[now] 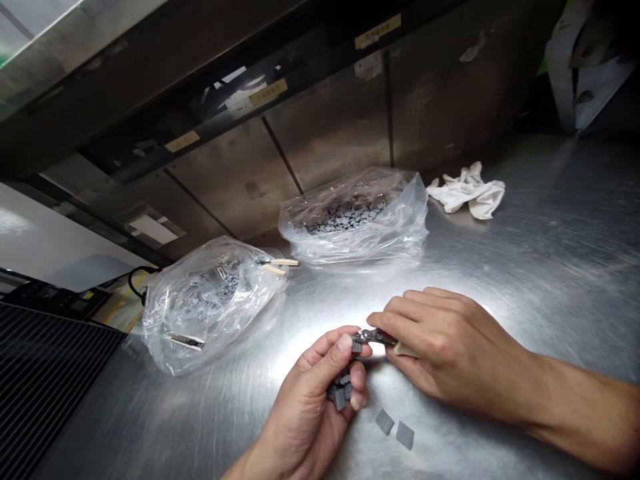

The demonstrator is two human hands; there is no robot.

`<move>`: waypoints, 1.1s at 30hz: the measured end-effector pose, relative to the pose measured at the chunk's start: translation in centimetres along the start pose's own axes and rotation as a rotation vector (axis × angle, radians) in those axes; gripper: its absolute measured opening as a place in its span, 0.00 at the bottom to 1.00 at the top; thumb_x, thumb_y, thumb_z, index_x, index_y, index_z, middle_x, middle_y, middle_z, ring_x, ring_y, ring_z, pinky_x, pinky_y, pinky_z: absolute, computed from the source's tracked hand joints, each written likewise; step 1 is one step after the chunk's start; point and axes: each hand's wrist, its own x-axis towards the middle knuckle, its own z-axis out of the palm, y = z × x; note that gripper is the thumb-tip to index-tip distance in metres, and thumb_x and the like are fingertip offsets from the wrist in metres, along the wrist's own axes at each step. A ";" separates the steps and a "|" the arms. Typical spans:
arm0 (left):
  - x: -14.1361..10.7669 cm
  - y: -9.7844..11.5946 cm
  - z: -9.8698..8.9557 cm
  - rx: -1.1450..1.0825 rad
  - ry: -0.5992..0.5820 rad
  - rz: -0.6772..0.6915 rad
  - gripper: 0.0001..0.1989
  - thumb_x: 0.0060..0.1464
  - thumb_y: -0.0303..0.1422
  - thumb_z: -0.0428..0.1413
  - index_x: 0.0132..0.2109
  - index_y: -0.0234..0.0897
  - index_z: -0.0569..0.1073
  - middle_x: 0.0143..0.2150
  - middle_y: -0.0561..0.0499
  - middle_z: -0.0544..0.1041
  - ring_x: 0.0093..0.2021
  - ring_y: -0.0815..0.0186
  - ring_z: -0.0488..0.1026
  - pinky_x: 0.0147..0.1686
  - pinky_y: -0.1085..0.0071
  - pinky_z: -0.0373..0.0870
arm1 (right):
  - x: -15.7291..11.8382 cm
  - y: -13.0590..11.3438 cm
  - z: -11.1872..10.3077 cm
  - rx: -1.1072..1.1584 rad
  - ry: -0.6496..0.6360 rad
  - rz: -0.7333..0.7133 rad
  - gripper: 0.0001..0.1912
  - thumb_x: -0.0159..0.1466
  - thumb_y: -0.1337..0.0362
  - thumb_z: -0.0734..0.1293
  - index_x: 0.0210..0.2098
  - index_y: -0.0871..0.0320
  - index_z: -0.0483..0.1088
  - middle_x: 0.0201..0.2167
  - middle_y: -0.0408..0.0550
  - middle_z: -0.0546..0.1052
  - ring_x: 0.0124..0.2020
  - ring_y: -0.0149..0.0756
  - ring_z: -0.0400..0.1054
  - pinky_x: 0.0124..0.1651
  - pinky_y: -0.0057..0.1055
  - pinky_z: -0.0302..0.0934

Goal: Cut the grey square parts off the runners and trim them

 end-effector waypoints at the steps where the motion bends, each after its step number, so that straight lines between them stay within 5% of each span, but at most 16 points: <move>1: 0.0 0.0 0.0 0.004 0.003 0.001 0.05 0.59 0.28 0.62 0.41 0.31 0.81 0.35 0.49 0.77 0.25 0.76 0.66 0.25 0.79 0.66 | 0.0 0.0 0.0 -0.007 0.001 -0.003 0.06 0.63 0.69 0.67 0.39 0.57 0.75 0.29 0.42 0.73 0.31 0.38 0.66 0.36 0.36 0.50; 26: 0.0 0.1 0.2 0.041 0.023 0.011 0.06 0.57 0.29 0.63 0.41 0.30 0.81 0.34 0.49 0.77 0.25 0.76 0.66 0.25 0.79 0.66 | -0.1 0.0 -0.1 0.029 -0.048 0.025 0.05 0.64 0.70 0.68 0.39 0.57 0.76 0.27 0.41 0.74 0.27 0.35 0.69 0.32 0.34 0.55; 33: 0.0 0.1 0.3 0.022 0.056 0.011 0.08 0.59 0.26 0.61 0.46 0.31 0.80 0.35 0.47 0.78 0.25 0.75 0.68 0.23 0.79 0.67 | 0.2 0.7 -0.6 0.028 0.018 0.072 0.14 0.62 0.73 0.67 0.47 0.60 0.77 0.30 0.44 0.77 0.31 0.37 0.73 0.33 0.33 0.59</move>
